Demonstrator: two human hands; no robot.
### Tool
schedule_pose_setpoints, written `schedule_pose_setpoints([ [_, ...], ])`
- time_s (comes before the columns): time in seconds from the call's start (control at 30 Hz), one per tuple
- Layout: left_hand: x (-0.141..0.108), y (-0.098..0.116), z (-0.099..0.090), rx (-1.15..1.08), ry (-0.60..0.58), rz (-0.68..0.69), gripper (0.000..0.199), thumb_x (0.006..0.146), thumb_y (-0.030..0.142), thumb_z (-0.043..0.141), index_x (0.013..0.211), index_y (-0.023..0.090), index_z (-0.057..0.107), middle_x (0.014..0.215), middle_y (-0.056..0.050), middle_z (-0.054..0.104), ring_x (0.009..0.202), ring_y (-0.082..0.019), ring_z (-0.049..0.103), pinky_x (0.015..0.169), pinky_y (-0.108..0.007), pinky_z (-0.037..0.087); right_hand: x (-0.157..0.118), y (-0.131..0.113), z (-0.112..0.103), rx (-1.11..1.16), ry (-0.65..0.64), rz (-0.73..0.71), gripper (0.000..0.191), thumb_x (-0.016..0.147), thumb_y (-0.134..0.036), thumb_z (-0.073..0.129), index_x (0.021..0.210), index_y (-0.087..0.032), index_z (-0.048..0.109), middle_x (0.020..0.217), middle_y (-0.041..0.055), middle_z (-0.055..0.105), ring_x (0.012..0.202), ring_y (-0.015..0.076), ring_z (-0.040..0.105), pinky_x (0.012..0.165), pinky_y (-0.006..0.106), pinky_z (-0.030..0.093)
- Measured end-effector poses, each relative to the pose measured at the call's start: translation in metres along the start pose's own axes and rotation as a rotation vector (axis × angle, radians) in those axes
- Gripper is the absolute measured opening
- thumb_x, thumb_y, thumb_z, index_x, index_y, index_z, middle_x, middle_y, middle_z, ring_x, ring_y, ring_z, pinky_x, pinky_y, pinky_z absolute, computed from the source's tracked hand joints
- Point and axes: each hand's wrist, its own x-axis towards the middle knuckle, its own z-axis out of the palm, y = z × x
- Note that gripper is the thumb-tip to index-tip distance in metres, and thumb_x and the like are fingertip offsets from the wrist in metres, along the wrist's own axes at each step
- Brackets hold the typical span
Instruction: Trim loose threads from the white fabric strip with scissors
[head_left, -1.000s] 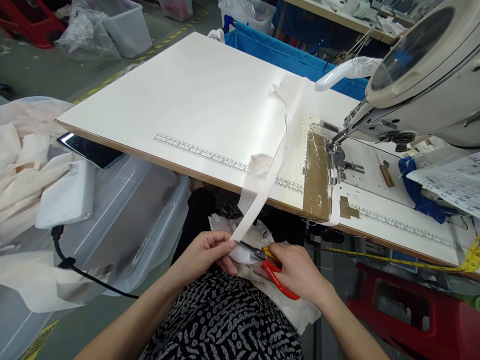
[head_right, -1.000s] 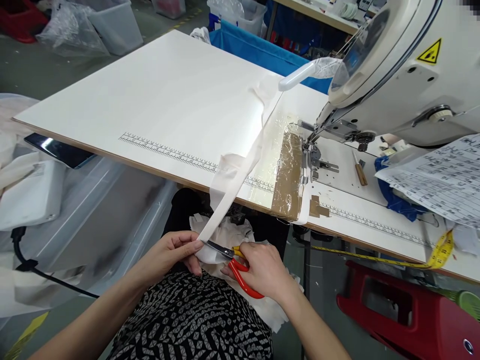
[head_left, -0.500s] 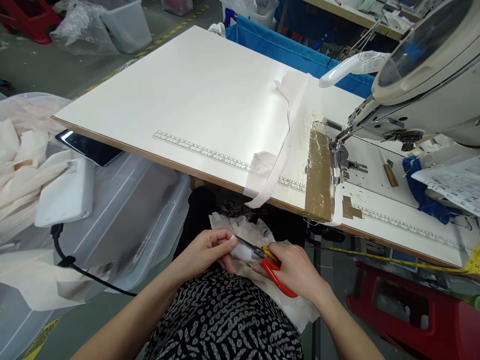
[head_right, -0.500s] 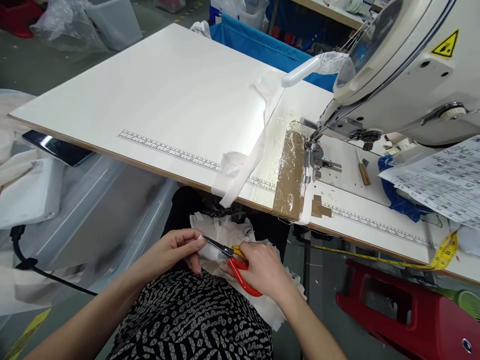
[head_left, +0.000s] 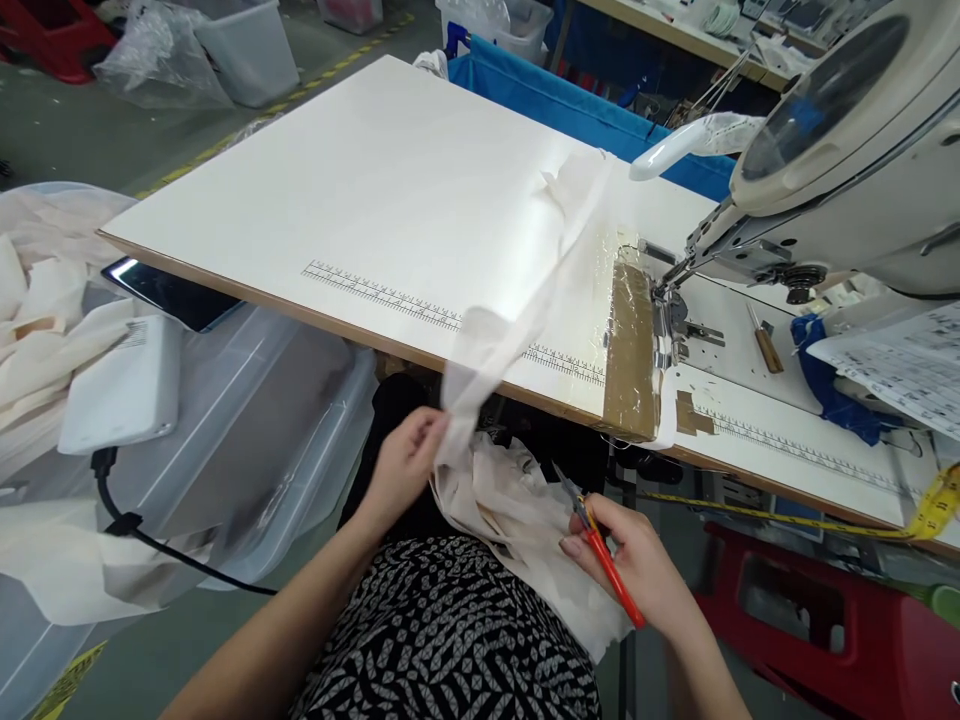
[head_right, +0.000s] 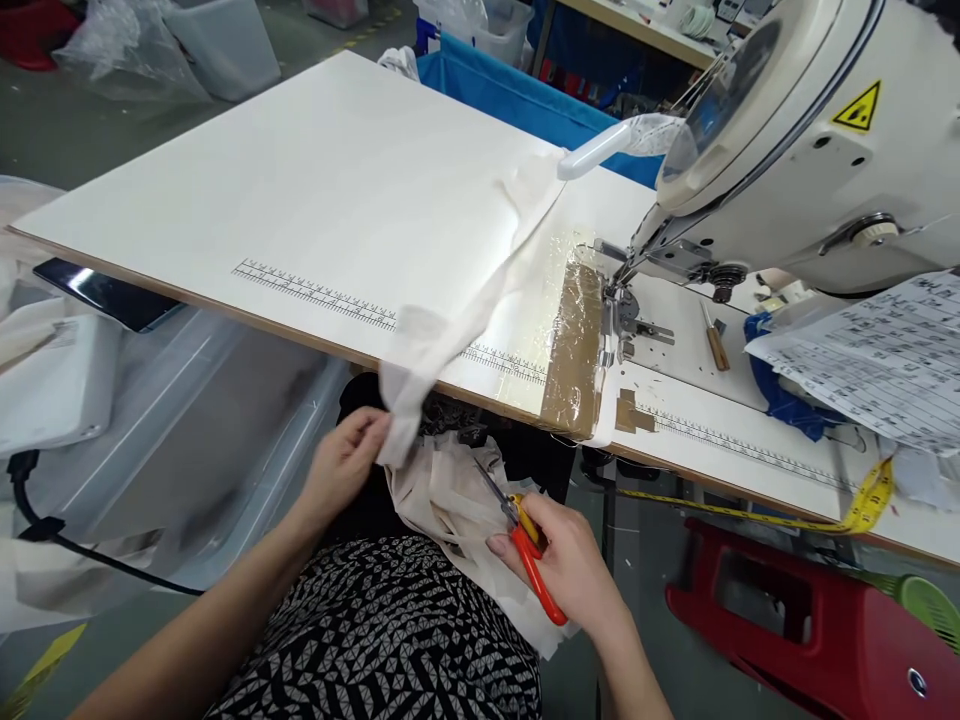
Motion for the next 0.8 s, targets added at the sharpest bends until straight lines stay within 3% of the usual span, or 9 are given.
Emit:
schedule_pose_setpoints([
  [0.1,-0.007,-0.05,-0.032,0.13,0.135,-0.232,0.023,0.084,0.033,0.048,0.089,0.012,0.055,0.064,-0.002,0.057,0.05,-0.011,0.047,0.05,-0.02,0.035,-0.009,0.011,-0.002,0.043,-0.01,0.036,0.039,0.09,-0.05,0.05,0.072,-0.015,0.046,0.067,-0.0013,0.045,0.061,0.0069,0.038,0.057,0.018,0.029],
  [0.17,-0.019,-0.063,-0.047,0.184,0.174,-0.288,0.023,0.081,0.03,0.052,0.095,0.012,0.055,0.059,-0.001,0.055,0.049,-0.011,0.047,0.05,-0.02,0.034,-0.01,0.014,0.001,0.07,-0.036,0.051,0.039,0.089,-0.05,0.05,0.073,-0.015,0.047,0.067,-0.0013,0.045,0.061,0.0071,0.038,0.058,0.018,0.029],
  [0.23,-0.035,-0.051,-0.05,0.095,0.03,-0.293,0.031,0.084,0.037,0.05,0.104,0.013,0.056,0.065,-0.002,0.059,0.056,-0.013,0.053,0.056,-0.02,0.041,-0.008,0.013,0.005,0.114,-0.071,0.061,0.041,0.088,-0.052,0.052,0.072,-0.015,0.047,0.067,-0.0008,0.046,0.062,0.0076,0.039,0.058,0.019,0.029],
  [0.33,-0.053,-0.005,-0.037,-0.233,-0.492,-0.228,0.044,0.09,0.047,0.045,0.118,0.016,0.054,0.092,-0.007,0.066,0.081,-0.015,0.061,0.073,-0.024,0.051,0.001,0.004,0.011,0.198,-0.147,0.076,0.044,0.086,-0.056,0.055,0.073,-0.015,0.047,0.071,0.0003,0.049,0.065,0.0086,0.041,0.059,0.019,0.03],
  [0.37,-0.057,0.011,-0.032,-0.265,-0.598,-0.191,0.044,0.089,0.048,0.048,0.121,0.018,0.054,0.098,-0.007,0.066,0.083,-0.014,0.061,0.072,-0.023,0.051,0.004,0.0,0.011,0.21,-0.178,0.08,0.045,0.085,-0.057,0.056,0.074,-0.015,0.047,0.072,0.0004,0.049,0.065,0.0087,0.041,0.059,0.02,0.03],
  [0.43,-0.058,0.035,-0.022,-0.158,-0.612,-0.067,0.036,0.088,0.047,0.052,0.11,0.02,0.062,0.092,-0.004,0.064,0.076,-0.011,0.056,0.064,-0.018,0.045,0.009,-0.007,0.011,0.21,-0.238,0.073,0.046,0.084,-0.059,0.056,0.075,-0.015,0.048,0.071,-0.0003,0.047,0.065,0.0084,0.04,0.059,0.02,0.03],
  [0.57,-0.053,0.049,-0.015,0.082,-0.374,0.206,0.036,0.09,0.047,0.051,0.078,0.016,0.065,0.09,-0.004,0.056,0.069,-0.007,0.046,0.061,-0.018,0.038,0.019,-0.015,0.007,0.166,-0.33,0.045,0.047,0.084,-0.061,0.055,0.077,-0.015,0.048,0.071,-0.0013,0.047,0.064,0.0076,0.037,0.058,0.02,0.029],
  [0.7,-0.049,0.05,-0.018,-0.134,-0.519,-0.023,0.038,0.091,0.051,0.047,0.09,0.015,0.057,0.068,-0.001,0.06,0.049,-0.005,0.048,0.051,-0.017,0.04,0.031,-0.013,0.008,0.111,-0.395,-0.009,0.048,0.085,-0.062,0.052,0.075,-0.016,0.043,0.07,-0.0024,0.042,0.063,0.0069,0.035,0.057,0.019,0.028],
  [0.8,-0.048,0.053,-0.019,-0.355,-0.632,-0.231,0.037,0.09,0.051,0.05,0.094,0.014,0.053,0.071,-0.005,0.069,0.066,-0.013,0.067,0.063,-0.02,0.053,0.039,-0.012,0.011,0.127,-0.432,-0.038,0.049,0.085,-0.06,0.054,0.073,-0.016,0.039,0.068,-0.0034,0.037,0.062,0.0059,0.031,0.056,0.019,0.025],
])
